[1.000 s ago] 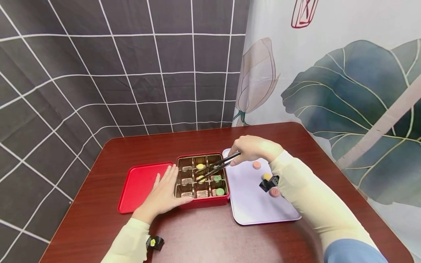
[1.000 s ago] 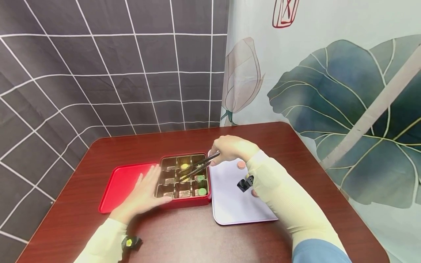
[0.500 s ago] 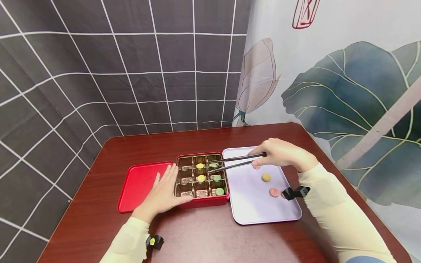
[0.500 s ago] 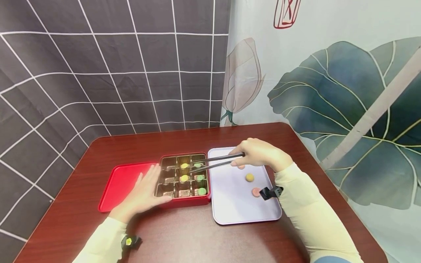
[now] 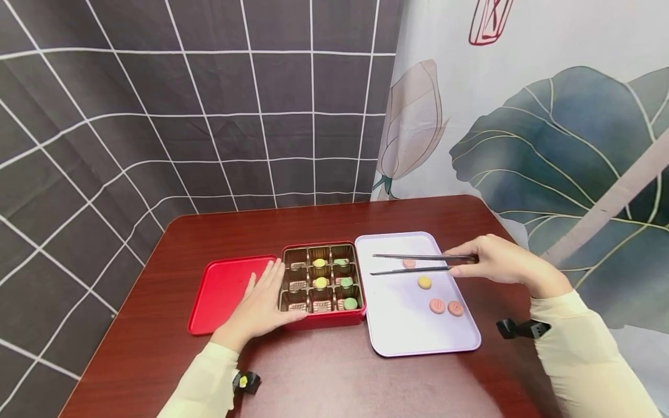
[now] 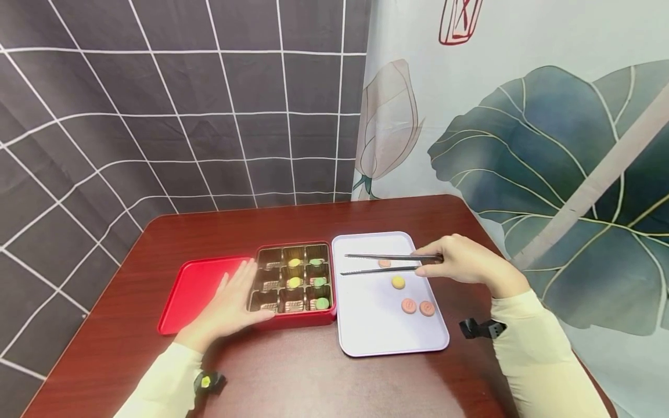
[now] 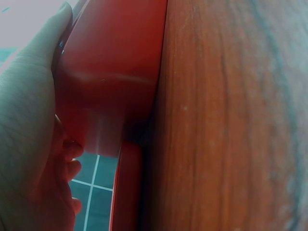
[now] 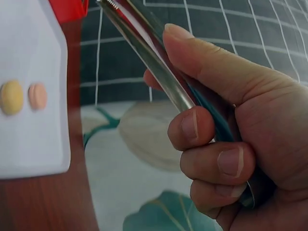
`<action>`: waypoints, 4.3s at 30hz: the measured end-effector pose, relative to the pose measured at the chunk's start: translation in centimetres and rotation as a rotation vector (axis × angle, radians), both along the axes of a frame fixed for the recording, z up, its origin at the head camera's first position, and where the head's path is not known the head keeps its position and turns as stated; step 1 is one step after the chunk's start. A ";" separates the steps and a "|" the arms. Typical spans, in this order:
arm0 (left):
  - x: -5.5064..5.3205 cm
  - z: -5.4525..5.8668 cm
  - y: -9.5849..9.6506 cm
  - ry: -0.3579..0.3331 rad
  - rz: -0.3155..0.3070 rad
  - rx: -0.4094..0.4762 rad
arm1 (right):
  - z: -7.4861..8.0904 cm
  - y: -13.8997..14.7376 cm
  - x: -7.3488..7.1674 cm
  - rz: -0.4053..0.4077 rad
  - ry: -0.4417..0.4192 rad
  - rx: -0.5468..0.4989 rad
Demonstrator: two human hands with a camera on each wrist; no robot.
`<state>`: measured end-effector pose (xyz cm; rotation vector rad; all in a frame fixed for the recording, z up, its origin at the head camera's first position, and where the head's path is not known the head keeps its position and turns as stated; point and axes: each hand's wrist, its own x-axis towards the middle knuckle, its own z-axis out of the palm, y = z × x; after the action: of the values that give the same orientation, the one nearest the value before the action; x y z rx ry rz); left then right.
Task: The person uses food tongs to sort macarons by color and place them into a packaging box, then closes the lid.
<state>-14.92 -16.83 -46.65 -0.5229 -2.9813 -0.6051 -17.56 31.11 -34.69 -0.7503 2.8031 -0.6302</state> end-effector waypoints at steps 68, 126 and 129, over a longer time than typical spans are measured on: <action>-0.1 0.1 0.1 -0.018 0.004 0.001 | -6.4 9.7 3.5 -0.185 -0.129 -0.059; -0.2 0.4 0.0 -0.010 -0.008 0.006 | -6.8 8.8 3.1 -0.134 -0.122 -0.154; -0.2 0.4 0.0 -0.010 -0.008 0.007 | -6.6 8.4 2.8 -0.103 -0.110 -0.175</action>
<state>-15.10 -16.79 -46.29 -0.5325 -2.9867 -0.6197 -14.72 39.50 -41.30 -0.5835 2.7248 -0.9149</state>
